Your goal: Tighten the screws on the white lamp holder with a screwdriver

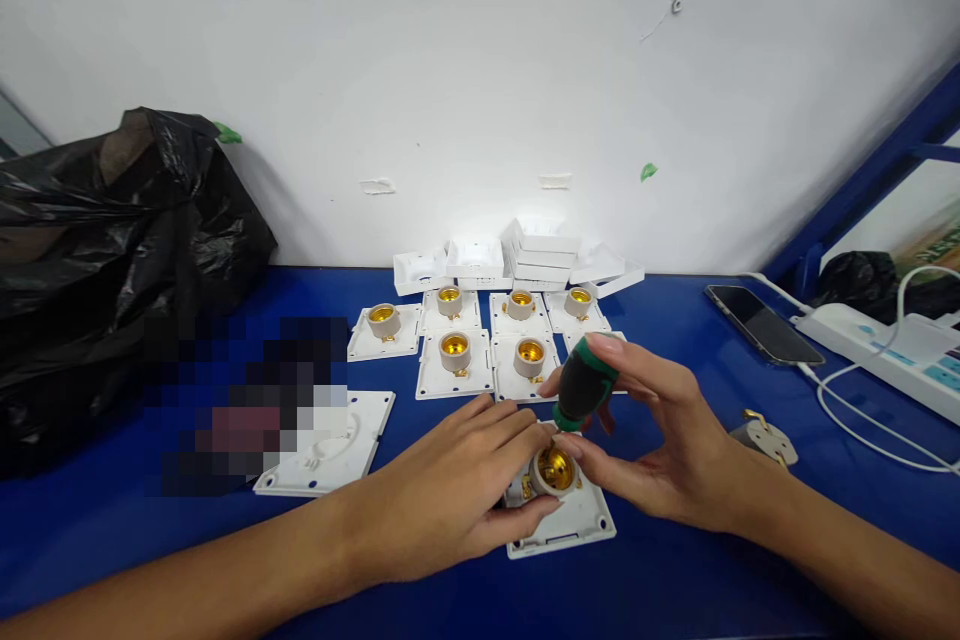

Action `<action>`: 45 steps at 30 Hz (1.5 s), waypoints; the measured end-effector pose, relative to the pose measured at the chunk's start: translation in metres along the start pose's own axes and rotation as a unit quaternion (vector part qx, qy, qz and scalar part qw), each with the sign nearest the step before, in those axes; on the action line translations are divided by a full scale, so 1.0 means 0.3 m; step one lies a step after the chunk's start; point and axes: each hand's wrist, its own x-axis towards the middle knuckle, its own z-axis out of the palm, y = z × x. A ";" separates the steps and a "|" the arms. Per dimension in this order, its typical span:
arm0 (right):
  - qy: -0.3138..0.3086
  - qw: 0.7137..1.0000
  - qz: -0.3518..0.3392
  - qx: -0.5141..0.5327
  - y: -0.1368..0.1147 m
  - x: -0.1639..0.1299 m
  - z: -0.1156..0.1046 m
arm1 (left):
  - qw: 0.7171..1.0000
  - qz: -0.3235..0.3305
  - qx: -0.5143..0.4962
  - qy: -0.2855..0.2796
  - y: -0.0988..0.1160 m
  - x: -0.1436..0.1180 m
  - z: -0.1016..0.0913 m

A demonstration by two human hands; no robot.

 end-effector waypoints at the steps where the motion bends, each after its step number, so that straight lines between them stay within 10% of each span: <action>1: 0.000 1.000 0.000 -0.002 0.000 0.000 0.000 | 1.000 0.001 0.002 -0.001 0.000 0.001 0.000; 45: -0.022 0.999 0.017 -0.027 -0.005 0.003 -0.009 | 0.999 0.034 0.019 0.016 -0.011 0.004 0.000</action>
